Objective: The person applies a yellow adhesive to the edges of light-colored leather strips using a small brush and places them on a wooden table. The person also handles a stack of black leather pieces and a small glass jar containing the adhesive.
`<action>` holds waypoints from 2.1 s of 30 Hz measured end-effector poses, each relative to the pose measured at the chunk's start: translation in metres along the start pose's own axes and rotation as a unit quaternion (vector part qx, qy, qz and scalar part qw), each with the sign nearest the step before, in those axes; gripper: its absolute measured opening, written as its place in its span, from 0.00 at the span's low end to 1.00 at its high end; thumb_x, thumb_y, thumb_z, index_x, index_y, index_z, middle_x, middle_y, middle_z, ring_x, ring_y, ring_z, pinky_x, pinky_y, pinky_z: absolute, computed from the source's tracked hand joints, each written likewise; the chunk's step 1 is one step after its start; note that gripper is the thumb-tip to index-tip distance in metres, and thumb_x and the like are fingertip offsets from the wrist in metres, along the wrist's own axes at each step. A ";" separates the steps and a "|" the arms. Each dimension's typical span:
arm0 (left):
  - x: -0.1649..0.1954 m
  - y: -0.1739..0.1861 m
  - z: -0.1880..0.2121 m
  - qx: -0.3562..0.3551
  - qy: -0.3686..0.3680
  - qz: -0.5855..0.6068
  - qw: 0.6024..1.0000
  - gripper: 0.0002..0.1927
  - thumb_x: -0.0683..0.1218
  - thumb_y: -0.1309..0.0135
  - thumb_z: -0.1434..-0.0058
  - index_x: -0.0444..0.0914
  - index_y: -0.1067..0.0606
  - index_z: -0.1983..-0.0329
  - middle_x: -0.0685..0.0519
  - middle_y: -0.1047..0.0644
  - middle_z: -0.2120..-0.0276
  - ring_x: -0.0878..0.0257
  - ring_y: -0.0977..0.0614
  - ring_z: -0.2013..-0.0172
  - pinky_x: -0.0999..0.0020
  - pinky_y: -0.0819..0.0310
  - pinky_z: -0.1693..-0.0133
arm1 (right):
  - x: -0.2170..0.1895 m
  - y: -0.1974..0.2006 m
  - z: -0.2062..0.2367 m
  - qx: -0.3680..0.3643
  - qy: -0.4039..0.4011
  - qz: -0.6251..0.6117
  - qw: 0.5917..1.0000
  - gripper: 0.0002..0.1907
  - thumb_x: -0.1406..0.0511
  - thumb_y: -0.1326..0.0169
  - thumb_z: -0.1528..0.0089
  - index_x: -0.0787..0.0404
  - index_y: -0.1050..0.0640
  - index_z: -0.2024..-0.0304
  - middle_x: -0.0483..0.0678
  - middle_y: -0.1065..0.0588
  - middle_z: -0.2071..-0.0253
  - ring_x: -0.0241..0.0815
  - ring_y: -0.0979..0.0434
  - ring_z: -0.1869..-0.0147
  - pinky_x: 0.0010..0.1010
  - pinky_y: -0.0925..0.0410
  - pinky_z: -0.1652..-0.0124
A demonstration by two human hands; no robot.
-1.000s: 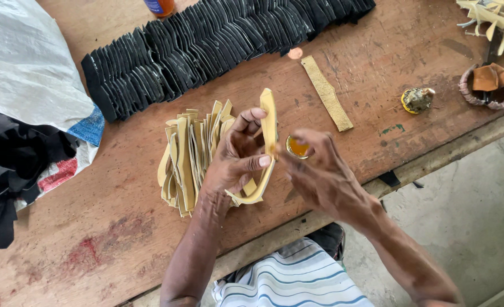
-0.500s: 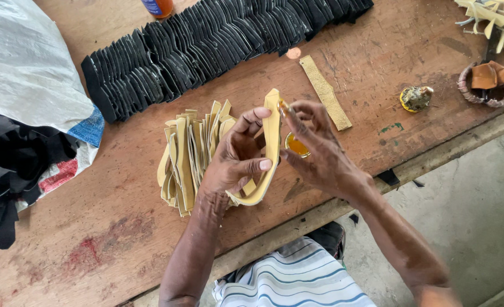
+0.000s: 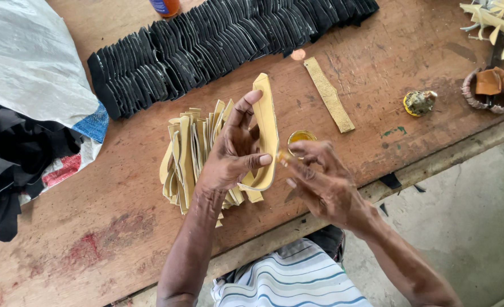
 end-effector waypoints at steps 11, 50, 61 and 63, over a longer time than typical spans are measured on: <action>0.004 -0.017 0.000 -0.025 0.002 -0.006 1.000 0.58 0.27 0.37 0.48 0.40 0.54 0.19 0.45 0.47 0.24 0.56 0.35 0.29 0.63 0.31 0.31 | 0.009 0.012 0.000 0.034 -0.004 0.184 0.982 0.41 0.70 0.43 0.31 0.40 0.47 0.23 0.58 0.44 0.31 0.53 0.41 0.33 0.38 0.32 0.40; -0.013 0.048 0.029 0.059 0.005 -0.101 0.993 0.36 0.33 0.30 0.52 0.39 0.29 0.39 0.50 0.32 0.36 0.56 0.29 0.37 0.62 0.25 0.36 | 0.020 0.042 -0.017 -0.058 -0.111 0.191 0.974 0.29 0.57 0.31 0.48 0.57 0.25 0.47 0.54 0.41 0.36 0.50 0.41 0.37 0.45 0.39 0.35; -0.009 0.003 0.027 -0.029 0.023 0.017 0.999 0.48 0.31 0.30 0.51 0.40 0.40 0.30 0.49 0.40 0.31 0.54 0.34 0.31 0.58 0.31 0.29 | 0.015 -0.023 0.000 -0.124 -0.062 -0.028 0.990 0.55 0.54 0.33 0.42 0.47 0.53 0.22 0.53 0.44 0.33 0.54 0.45 0.29 0.48 0.42 0.31; -0.005 0.004 0.024 -0.024 0.005 -0.006 1.000 0.48 0.32 0.30 0.53 0.41 0.40 0.31 0.51 0.42 0.29 0.56 0.36 0.29 0.56 0.31 0.27 | 0.009 -0.021 0.004 -0.113 -0.052 -0.007 0.992 0.53 0.55 0.33 0.42 0.43 0.50 0.22 0.50 0.42 0.35 0.49 0.42 0.33 0.44 0.38 0.32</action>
Point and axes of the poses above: each hand's wrist, its own z-axis away from the middle knuckle, its own y-axis out of the back of the hand, x = y × z, the point moved 10 cm from there along -z, towards the middle knuckle
